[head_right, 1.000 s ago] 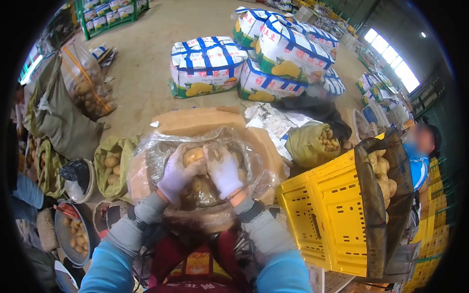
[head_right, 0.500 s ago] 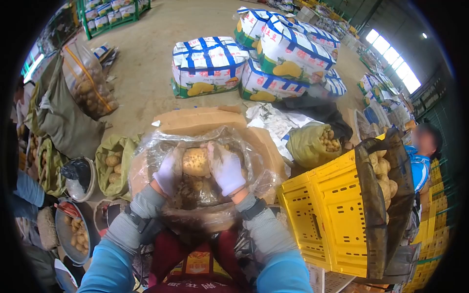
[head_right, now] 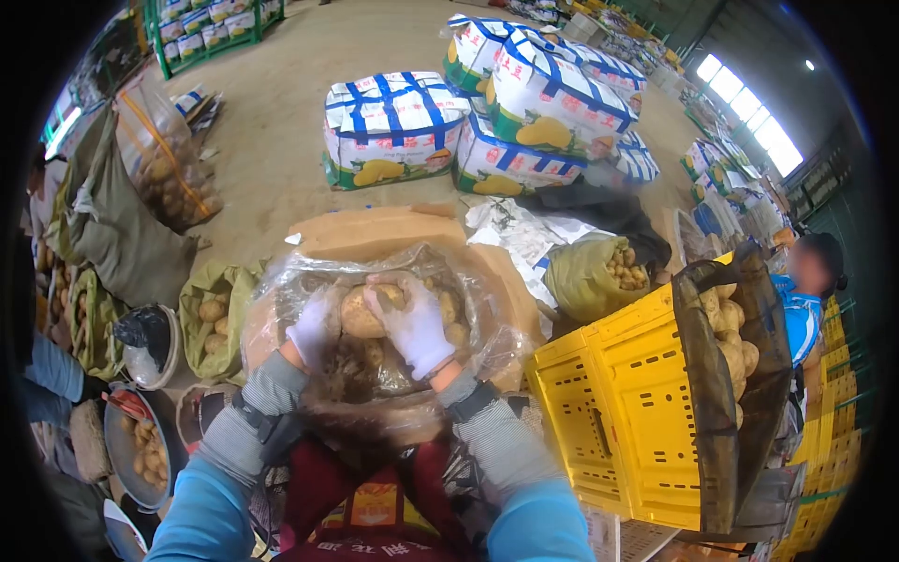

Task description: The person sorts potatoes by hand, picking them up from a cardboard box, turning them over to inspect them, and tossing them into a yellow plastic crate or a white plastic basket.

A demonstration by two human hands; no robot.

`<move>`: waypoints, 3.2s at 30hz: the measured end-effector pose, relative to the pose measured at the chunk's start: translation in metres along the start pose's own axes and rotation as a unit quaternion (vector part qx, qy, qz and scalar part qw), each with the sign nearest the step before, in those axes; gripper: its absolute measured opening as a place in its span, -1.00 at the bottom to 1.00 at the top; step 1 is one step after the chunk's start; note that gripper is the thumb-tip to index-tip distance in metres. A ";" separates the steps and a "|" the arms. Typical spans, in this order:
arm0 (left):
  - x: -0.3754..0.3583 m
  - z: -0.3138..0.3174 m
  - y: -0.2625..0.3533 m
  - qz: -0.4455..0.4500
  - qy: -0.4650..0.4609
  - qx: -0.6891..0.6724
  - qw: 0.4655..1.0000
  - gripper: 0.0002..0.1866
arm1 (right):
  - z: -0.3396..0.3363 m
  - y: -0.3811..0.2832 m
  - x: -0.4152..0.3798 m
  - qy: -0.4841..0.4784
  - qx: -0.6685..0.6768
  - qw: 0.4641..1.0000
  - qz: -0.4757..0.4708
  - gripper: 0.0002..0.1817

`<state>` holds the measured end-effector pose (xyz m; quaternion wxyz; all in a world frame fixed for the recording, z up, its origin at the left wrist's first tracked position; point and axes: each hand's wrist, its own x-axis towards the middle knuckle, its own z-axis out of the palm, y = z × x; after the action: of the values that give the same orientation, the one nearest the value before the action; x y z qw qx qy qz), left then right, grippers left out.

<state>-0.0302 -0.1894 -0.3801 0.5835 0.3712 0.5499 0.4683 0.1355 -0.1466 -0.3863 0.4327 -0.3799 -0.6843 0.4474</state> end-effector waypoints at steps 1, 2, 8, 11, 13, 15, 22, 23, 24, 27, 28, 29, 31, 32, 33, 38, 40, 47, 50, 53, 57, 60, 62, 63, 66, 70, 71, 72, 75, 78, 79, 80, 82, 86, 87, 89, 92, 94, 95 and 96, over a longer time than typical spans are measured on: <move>0.000 0.000 0.003 -0.010 0.023 0.027 0.999 -0.57 | 0.002 0.000 0.000 0.024 0.057 0.996 0.063 -0.65; 0.005 0.001 -0.002 -0.036 0.055 -0.009 0.998 -0.55 | 0.003 0.000 0.001 0.047 0.114 0.984 0.126 -0.63; 0.022 0.014 -0.057 0.257 0.241 0.361 0.864 -0.56 | 0.011 0.025 -0.012 0.008 0.189 0.966 0.175 -0.47; 0.008 0.009 -0.009 0.103 0.152 0.240 0.953 -0.59 | 0.001 0.002 -0.010 -0.019 0.158 0.968 0.196 -0.45; 0.028 0.003 -0.031 0.125 0.170 0.146 0.966 -0.61 | -0.001 0.002 -0.010 0.009 0.245 0.942 0.231 -0.45; 0.024 0.009 -0.022 0.096 0.163 0.075 0.979 -0.61 | 0.004 -0.004 -0.010 0.054 0.299 0.910 0.282 -0.46; 0.020 0.014 -0.034 0.213 0.146 0.196 0.946 -0.36 | 0.020 0.049 -0.018 0.014 0.017 0.999 0.023 -0.40; 0.018 0.012 -0.033 0.230 0.144 0.205 0.940 -0.39 | 0.018 0.038 -0.019 0.009 -0.032 0.999 0.000 -0.38; 0.018 0.009 -0.031 0.249 0.144 0.214 0.934 -0.42 | 0.015 0.027 -0.019 0.003 -0.082 0.996 -0.023 -0.34; 0.052 -0.017 -0.066 0.232 0.226 0.255 0.911 -0.52 | 0.015 -0.011 -0.023 -0.079 0.304 0.938 0.149 -0.20; 0.055 -0.021 -0.071 0.226 0.218 0.239 0.919 -0.53 | 0.013 -0.011 -0.024 -0.081 0.204 0.971 0.098 -0.16; 0.052 -0.023 -0.065 0.220 0.211 0.223 0.926 -0.54 | 0.011 -0.012 -0.023 -0.082 0.101 0.990 0.046 -0.13; 0.042 -0.018 -0.050 0.210 0.176 0.188 0.943 -0.56 | 0.010 -0.008 -0.020 -0.071 -0.001 0.997 0.015 -0.07; 0.034 -0.009 -0.041 0.206 0.147 0.170 0.953 -0.56 | 0.011 0.002 -0.019 -0.059 0.002 0.997 0.039 -0.04; 0.030 -0.001 -0.037 0.200 0.118 0.152 0.961 -0.56 | 0.012 0.007 -0.018 -0.047 0.006 0.997 0.063 -0.01; 0.024 0.000 -0.044 0.272 0.180 0.325 0.887 -0.61 | 0.009 0.015 -0.022 -0.067 0.030 0.994 0.076 -0.08; 0.032 -0.013 -0.040 0.236 0.223 0.361 0.874 -0.62 | 0.008 0.014 -0.022 -0.083 0.172 0.975 0.116 -0.11; 0.014 0.007 -0.015 0.288 0.176 0.319 0.886 -0.60 | -0.006 -0.005 -0.013 -0.093 0.437 0.852 0.273 -0.19; 0.008 0.007 -0.006 0.244 0.127 0.305 0.912 -0.60 | -0.002 -0.003 -0.014 -0.089 0.408 0.871 0.260 -0.19; 0.032 -0.010 -0.033 0.271 0.140 0.171 0.937 -0.64 | -0.001 -0.002 -0.016 -0.110 0.374 0.891 0.234 -0.19; 0.019 -0.006 -0.011 0.084 0.127 0.021 0.988 -0.71 | -0.006 0.002 -0.019 -0.147 0.214 0.959 0.114 -0.15; 0.010 -0.002 -0.008 0.094 0.060 0.035 0.993 -0.67 | -0.002 -0.011 -0.014 -0.098 0.312 0.908 0.262 -0.17; -0.013 0.003 0.022 0.094 0.046 0.022 0.994 -0.67 | -0.006 -0.009 -0.016 -0.091 0.328 0.913 0.223 -0.16; -0.014 -0.001 0.020 0.100 0.027 -0.010 0.995 -0.64 | -0.017 -0.036 -0.019 -0.106 0.334 0.897 0.271 -0.19; -0.015 -0.012 0.016 0.090 0.029 -0.143 0.985 -0.59 | -0.056 -0.073 -0.030 0.002 0.554 0.750 0.361 -0.42; -0.016 -0.025 0.012 0.118 0.020 -0.211 0.970 -0.56 | -0.151 -0.116 -0.058 0.044 0.630 0.775 0.001 -0.34; -0.017 -0.027 0.012 0.128 0.026 -0.205 0.970 -0.55 | -0.180 -0.132 -0.067 0.027 0.686 0.724 -0.069 -0.33; -0.020 -0.028 0.011 0.134 0.030 -0.199 0.970 -0.54 | -0.211 -0.149 -0.073 -0.048 0.690 0.708 -0.144 -0.38; -0.033 -0.029 0.024 0.078 0.059 -0.186 0.978 -0.62 | -0.286 -0.156 -0.090 -0.041 0.646 0.724 -0.239 -0.50; -0.043 -0.033 0.034 0.071 0.083 -0.186 0.976 -0.62 | -0.314 -0.131 -0.084 0.121 0.588 0.774 -0.203 -0.62; -0.042 -0.037 0.033 0.081 0.087 -0.178 0.977 -0.61 | -0.303 -0.120 -0.076 0.137 0.547 0.809 -0.168 -0.68; -0.040 -0.041 0.032 0.099 0.088 -0.193 0.972 -0.60 | -0.279 -0.113 -0.071 0.156 0.503 0.840 -0.128 -0.74; -0.035 -0.050 0.023 0.113 0.089 -0.222 0.964 -0.59 | -0.218 -0.102 -0.051 0.143 0.480 0.865 -0.026 -0.86; -0.026 -0.070 0.006 0.159 0.080 -0.245 0.953 -0.57 | -0.108 -0.043 -0.011 0.105 0.436 0.864 0.229 -0.76; -0.032 -0.072 0.011 0.150 0.078 -0.256 0.952 -0.57 | -0.085 -0.023 -0.004 0.090 0.335 0.899 0.268 -0.77; -0.033 -0.080 0.021 0.121 0.060 -0.325 0.936 -0.58 | -0.049 0.014 0.007 -0.019 0.119 0.939 0.321 -0.83; -0.035 -0.092 0.029 0.131 0.059 -0.353 0.924 -0.56 | -0.007 0.090 0.025 -0.244 -0.050 0.878 0.408 -0.51; -0.041 -0.087 0.037 0.135 0.066 -0.366 0.918 -0.56 | 0.011 0.202 0.024 -0.331 -0.311 0.855 0.251 -0.38; -0.039 -0.085 0.041 0.129 0.117 -0.345 0.922 -0.56 | 0.020 0.237 0.024 -0.364 -0.428 0.812 0.157 -0.31; -0.038 -0.086 0.044 0.116 0.115 -0.348 0.923 -0.56 | 0.033 0.247 0.028 -0.390 -0.436 0.782 0.216 -0.28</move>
<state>-0.1194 -0.2201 -0.3376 0.5501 0.1497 0.3686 0.7342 0.1283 -0.0540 -0.6187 -0.1906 -0.4592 -0.8168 0.2926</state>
